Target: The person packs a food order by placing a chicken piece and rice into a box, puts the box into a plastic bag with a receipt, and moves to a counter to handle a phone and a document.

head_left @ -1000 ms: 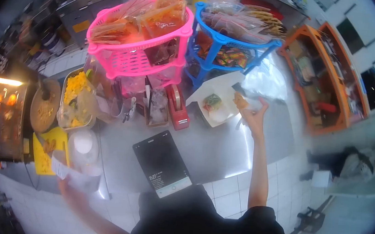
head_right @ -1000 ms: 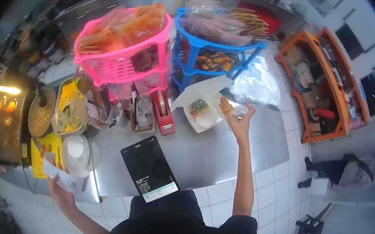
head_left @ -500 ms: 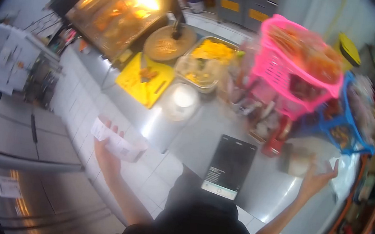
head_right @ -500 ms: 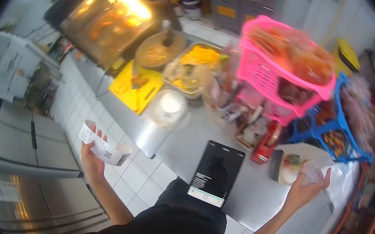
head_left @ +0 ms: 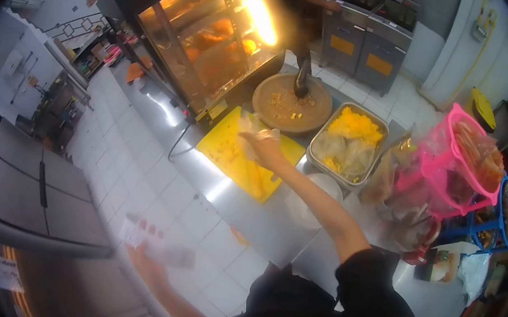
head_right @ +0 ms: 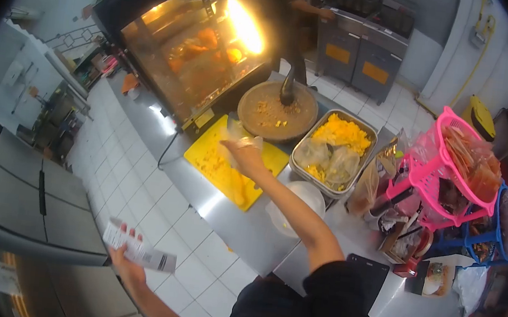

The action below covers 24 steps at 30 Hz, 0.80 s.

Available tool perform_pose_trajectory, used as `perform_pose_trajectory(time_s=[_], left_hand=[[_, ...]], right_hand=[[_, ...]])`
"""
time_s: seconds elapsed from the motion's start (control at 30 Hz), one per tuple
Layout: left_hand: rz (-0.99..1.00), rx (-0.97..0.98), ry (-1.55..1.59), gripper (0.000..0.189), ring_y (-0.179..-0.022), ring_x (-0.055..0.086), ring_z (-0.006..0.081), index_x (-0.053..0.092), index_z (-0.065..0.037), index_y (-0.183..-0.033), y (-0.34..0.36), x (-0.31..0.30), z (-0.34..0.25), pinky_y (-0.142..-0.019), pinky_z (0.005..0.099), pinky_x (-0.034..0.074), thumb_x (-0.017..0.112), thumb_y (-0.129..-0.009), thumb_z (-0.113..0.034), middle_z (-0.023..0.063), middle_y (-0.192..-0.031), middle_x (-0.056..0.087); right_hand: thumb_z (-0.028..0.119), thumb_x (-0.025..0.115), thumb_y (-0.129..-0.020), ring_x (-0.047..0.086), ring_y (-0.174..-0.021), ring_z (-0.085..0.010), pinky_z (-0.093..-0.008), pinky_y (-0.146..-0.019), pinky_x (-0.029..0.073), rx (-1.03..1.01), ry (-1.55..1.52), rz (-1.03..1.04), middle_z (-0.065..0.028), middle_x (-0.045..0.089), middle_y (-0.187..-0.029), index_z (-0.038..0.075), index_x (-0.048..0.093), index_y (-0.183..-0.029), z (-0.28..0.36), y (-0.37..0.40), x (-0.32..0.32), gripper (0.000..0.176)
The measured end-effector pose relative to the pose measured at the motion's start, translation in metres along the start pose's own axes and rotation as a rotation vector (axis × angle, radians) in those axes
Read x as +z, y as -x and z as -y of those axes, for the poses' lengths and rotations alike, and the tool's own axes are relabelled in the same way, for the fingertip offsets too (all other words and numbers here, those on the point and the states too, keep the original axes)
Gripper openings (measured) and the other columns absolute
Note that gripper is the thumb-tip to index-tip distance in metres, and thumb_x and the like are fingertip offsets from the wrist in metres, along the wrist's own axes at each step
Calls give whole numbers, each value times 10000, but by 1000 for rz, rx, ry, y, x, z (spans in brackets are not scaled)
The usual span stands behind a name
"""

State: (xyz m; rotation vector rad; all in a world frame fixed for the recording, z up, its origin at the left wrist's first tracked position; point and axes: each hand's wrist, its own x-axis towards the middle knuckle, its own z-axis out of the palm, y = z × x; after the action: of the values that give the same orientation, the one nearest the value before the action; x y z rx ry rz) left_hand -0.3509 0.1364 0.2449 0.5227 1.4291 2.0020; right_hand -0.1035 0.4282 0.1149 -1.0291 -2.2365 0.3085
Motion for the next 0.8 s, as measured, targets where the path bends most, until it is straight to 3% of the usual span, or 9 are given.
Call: perform_pose_trajectory(time_s=[0.2, 0.27, 0.33, 0.4, 0.63, 0.67, 0.7, 0.73, 0.8], left_hand=[[-83, -97, -80, 697, -1324, 359, 393, 225, -22, -1446, -41, -59, 20, -1084, 506, 354, 428, -780, -47, 209, -1438, 361], [-25, -91, -106, 695, -1342, 334, 397, 207, -5, -1446, -49, -70, 31, -1102, 505, 329, 399, -781, -63, 207, -1453, 338], [52, -139, -131, 697, -1356, 314, 382, 199, 13, -1442, -54, -61, 37, -1124, 489, 302, 385, -777, -76, 204, -1459, 331], [65, -108, -104, 694, -1377, 281, 361, 193, 19, -1444, -38, -36, 32, -1147, 469, 268, 382, -781, -69, 199, -1468, 320], [426, -112, -243, 611, -1299, 357, 302, 320, -36, -1413, -8, 24, 67, -1079, 438, 304, 467, -895, -324, 130, -1435, 364], [514, 16, -249, 626, -1272, 426, 274, 300, -10, -1443, 1, 29, 80, -1056, 390, 345, 407, -951, -381, 142, -1408, 409], [557, -111, -127, 663, -1399, 251, 315, 198, 34, -1444, 33, 56, 71, -1168, 442, 221, 413, -834, -113, 159, -1491, 306], [563, -122, -129, 663, -1399, 251, 315, 198, 34, -1444, 60, 74, 74, -1168, 442, 221, 413, -834, -113, 159, -1491, 306], [572, -154, -170, 642, -1396, 267, 302, 227, 33, -1438, 112, 104, 78, -1163, 440, 229, 415, -847, -130, 153, -1487, 317]], right_hand=[[222, 687, -738, 636, -800, -327, -442, -694, 476, 180, 145, 166, -138, 639, -885, 199, 519, -1255, -57, -27, 91, 544], [153, 640, -765, 626, -899, -327, -438, -729, 486, 330, 81, 238, -125, 619, -945, 225, 512, -1264, -73, -30, 110, 520], [137, 637, -791, 639, -849, -279, -408, -719, 501, 172, 44, 126, -116, 611, -910, 197, 499, -1254, -35, -18, 42, 487], [113, 677, -793, 629, -896, -200, -371, -755, 517, 353, -670, 69, -96, 602, -958, 173, 402, -1311, -44, -5, 32, 590], [23, 710, -754, 533, -1056, -165, -337, -842, 492, 517, -1268, -343, -111, 533, -1190, 176, 190, -1421, 48, 244, -213, 860], [30, 722, -754, 518, -1094, -164, -335, -837, 493, 568, -1068, -406, -121, 531, -1215, 176, 201, -1422, 57, 298, -248, 859], [50, 735, -744, 525, -1093, -164, -327, -832, 493, 654, -890, -470, -118, 509, -1243, 146, 228, -1413, 57, 357, -273, 845], [63, 741, -724, 527, -1084, -171, -333, -852, 486, 842, -949, -555, -114, 479, -1250, 109, 259, -1400, 92, 388, -327, 831], [46, 723, -707, 533, -1084, -191, -342, -861, 481, 913, -369, -648, -123, 477, -1226, 89, 275, -1381, 83, 482, -365, 810]])
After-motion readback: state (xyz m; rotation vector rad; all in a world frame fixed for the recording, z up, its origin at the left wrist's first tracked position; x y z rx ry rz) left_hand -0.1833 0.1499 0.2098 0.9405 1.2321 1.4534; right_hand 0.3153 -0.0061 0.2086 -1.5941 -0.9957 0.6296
